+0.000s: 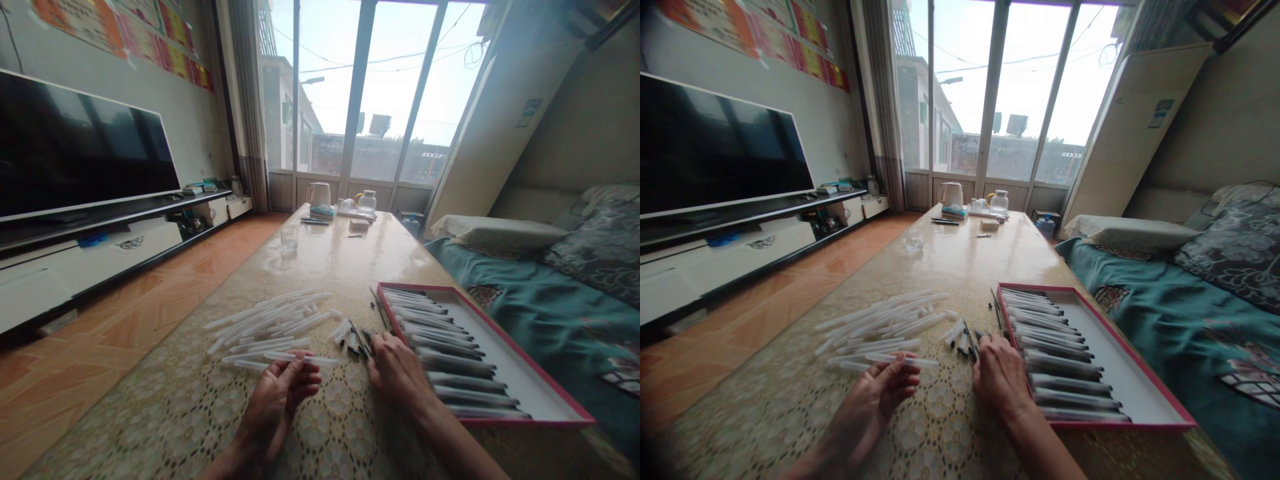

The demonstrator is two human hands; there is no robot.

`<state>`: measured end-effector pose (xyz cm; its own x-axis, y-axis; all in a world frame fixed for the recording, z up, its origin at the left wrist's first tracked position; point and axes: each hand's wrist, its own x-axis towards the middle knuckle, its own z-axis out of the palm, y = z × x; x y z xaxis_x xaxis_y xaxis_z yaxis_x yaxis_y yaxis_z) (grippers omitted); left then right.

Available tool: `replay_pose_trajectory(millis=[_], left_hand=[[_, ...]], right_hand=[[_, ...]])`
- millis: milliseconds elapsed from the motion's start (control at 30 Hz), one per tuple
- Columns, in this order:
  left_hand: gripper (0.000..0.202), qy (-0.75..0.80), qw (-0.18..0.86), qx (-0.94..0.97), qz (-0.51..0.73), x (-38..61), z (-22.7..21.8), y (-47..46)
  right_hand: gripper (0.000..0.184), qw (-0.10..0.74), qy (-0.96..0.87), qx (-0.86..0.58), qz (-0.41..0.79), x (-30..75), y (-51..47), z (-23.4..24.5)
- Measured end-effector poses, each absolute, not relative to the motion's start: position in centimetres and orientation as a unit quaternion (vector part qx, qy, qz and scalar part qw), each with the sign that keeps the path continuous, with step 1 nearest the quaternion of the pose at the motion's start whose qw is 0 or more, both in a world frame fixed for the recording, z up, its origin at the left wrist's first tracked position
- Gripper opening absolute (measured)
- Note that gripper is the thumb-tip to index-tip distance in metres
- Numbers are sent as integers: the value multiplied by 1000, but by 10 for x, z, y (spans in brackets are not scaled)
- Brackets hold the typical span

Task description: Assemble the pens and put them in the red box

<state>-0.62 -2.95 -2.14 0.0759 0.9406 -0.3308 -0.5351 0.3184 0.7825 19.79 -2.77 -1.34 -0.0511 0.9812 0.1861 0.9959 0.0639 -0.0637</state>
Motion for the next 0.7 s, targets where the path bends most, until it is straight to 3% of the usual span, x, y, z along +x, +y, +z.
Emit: replay_pose_trajectory(millis=[333,700], left_hand=[[12,419,691,255,531,-6,-21,-31],[13,440,679,259,527,-3,-19,-30]], right_hand=[[18,18,-697,-716,-30,198,-47,-4],[22,24,-683,-730,-19,195,-47,-8]])
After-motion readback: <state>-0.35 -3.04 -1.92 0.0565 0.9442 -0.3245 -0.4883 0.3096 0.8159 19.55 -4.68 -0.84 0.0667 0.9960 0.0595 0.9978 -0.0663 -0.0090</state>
